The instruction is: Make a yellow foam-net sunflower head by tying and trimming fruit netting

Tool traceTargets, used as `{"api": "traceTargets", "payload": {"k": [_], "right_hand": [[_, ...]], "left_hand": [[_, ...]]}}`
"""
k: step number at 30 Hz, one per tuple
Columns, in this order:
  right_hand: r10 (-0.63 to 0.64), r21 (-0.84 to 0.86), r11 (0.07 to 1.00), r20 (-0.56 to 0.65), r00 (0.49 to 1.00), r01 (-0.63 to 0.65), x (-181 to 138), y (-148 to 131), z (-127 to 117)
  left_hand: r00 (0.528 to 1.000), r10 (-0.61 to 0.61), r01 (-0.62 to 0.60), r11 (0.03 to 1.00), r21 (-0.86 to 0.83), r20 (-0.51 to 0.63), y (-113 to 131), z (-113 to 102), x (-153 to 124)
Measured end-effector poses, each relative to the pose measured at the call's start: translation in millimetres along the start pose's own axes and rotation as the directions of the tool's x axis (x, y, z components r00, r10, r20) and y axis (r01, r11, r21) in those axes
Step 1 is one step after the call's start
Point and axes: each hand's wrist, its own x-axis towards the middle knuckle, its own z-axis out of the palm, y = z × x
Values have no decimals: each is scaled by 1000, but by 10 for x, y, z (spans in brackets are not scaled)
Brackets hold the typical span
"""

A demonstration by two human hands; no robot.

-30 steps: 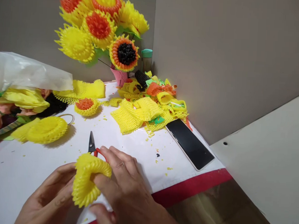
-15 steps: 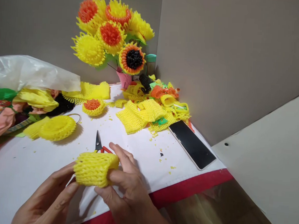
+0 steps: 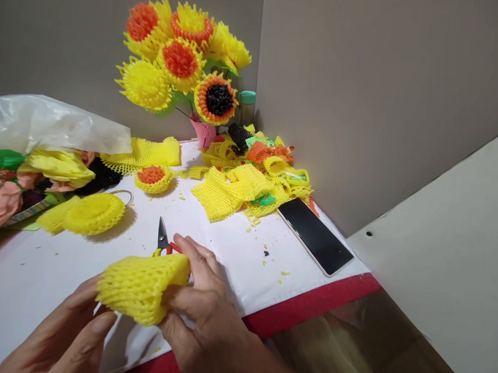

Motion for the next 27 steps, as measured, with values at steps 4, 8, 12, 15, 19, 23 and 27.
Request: {"api": "traceTargets", "payload": {"k": [4, 8, 12, 15, 19, 23, 27], "right_hand": [[-11, 33, 999, 38, 999, 10, 14, -9, -22], [-8, -12, 1000, -20, 1000, 8, -13, -45, -9], [-38, -28, 999, -89, 995, 35, -44, -120, 9], [-77, -26, 997, -118, 990, 74, -37, -149, 14], [-171, -73, 984, -133, 976, 162, -14, -162, 0], [-218, -143, 968, -60, 974, 207, -6, -187, -30], [-202, -190, 960, 39, 979, 205, 9, -179, -66]], "left_hand": [[987, -12, 10, 1000, 13, 162, 7, -77, 40], [993, 33, -36, 999, 28, 116, 21, -89, 52], [994, 21, -23, 1000, 10, 105, 13, -102, 66], [991, -28, 32, 999, -23, 130, 28, -128, 82], [989, -75, 73, 997, 13, 130, 61, -171, 97], [960, -235, 244, 969, -41, 153, 32, -216, 106], [924, -285, 329, 932, -151, 254, -34, -315, 130]]}}
